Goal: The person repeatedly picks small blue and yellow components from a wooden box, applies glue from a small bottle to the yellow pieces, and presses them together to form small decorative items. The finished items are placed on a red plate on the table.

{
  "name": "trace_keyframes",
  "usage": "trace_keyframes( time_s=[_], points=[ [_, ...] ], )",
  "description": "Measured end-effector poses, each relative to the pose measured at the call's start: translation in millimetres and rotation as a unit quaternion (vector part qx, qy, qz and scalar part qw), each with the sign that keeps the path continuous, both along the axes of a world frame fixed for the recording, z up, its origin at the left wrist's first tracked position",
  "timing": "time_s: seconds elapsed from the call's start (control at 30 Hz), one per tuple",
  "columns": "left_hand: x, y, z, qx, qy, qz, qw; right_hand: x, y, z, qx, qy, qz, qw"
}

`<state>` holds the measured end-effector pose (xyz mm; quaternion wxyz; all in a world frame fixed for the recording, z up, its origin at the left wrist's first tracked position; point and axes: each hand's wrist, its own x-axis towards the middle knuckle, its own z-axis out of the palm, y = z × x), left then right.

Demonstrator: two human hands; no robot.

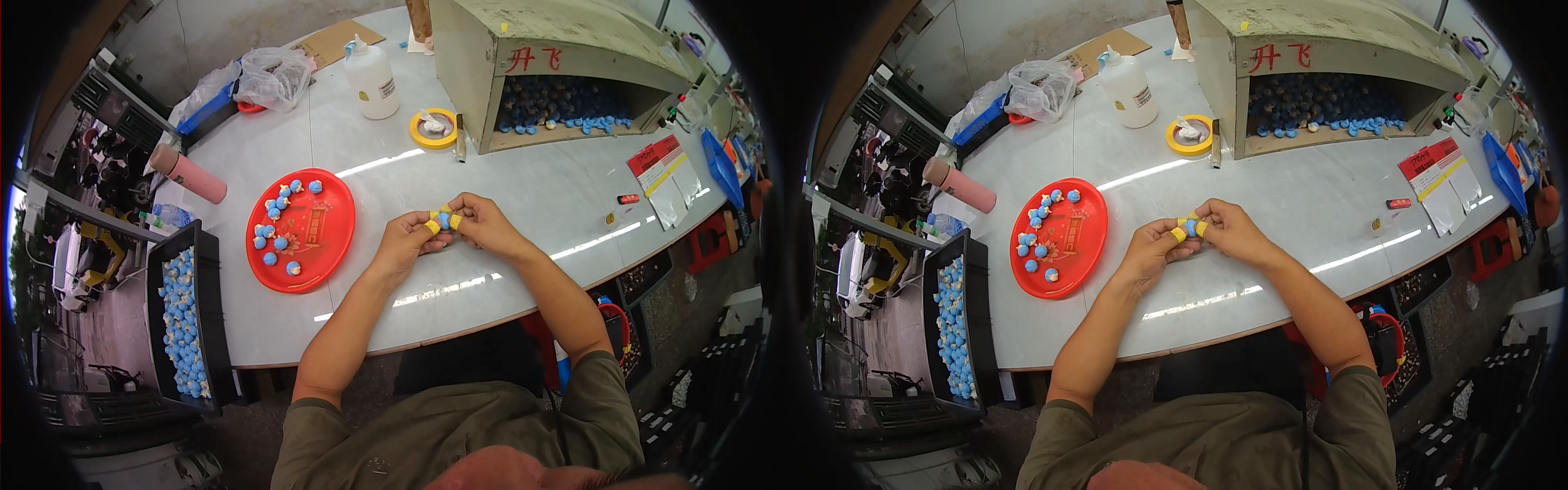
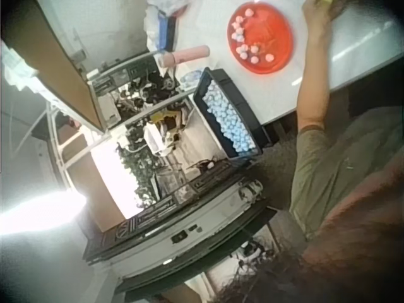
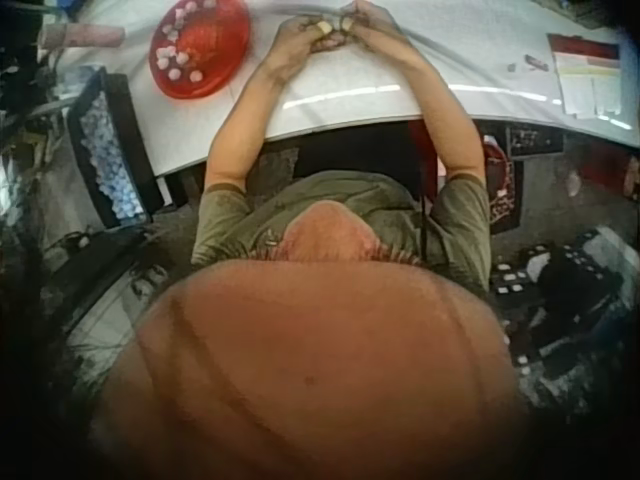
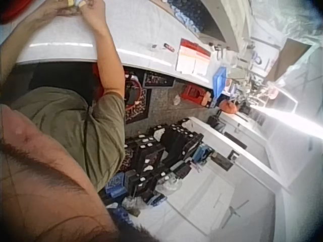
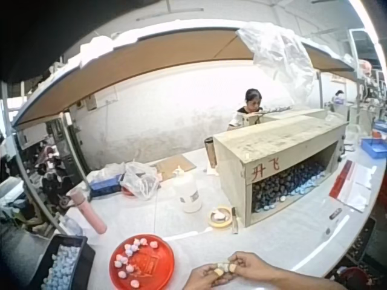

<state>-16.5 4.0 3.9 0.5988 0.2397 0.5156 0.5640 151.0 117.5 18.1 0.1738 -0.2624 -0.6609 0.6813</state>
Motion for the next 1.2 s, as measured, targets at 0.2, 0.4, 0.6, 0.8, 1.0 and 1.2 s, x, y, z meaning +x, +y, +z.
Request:
trace_keyframes(
  time_s=[0.2,0.4,0.6,0.8,1.0,1.2],
  points=[
    [0.5,0.7,0.6,-0.002,0.006,-0.006,1.000,1.9,2.1,3.4,-0.045,-0.026,0.001,0.999],
    [0.7,0.2,0.1,0.005,0.013,-0.002,1.000,2.1,2.3,0.1,-0.038,-0.012,0.016,0.999],
    [2.5,-1.2,-0.5,0.012,0.025,-0.001,1.000,1.4,0.1,-5.3,-0.025,0.005,0.023,0.999],
    [4.8,-2.3,1.4,0.019,0.027,-0.003,0.999,2.8,-1.0,-5.5,-0.017,0.002,0.038,0.999],
    [6.6,-2.3,-3.2,0.029,0.043,0.005,0.999,1.5,-3.6,-8.9,-0.005,0.002,0.039,0.999],
    [7.4,-2.6,-4.5,0.032,0.057,0.012,0.998,1.0,-4.1,-9.6,0.010,-0.003,0.042,0.999]
  ],
)
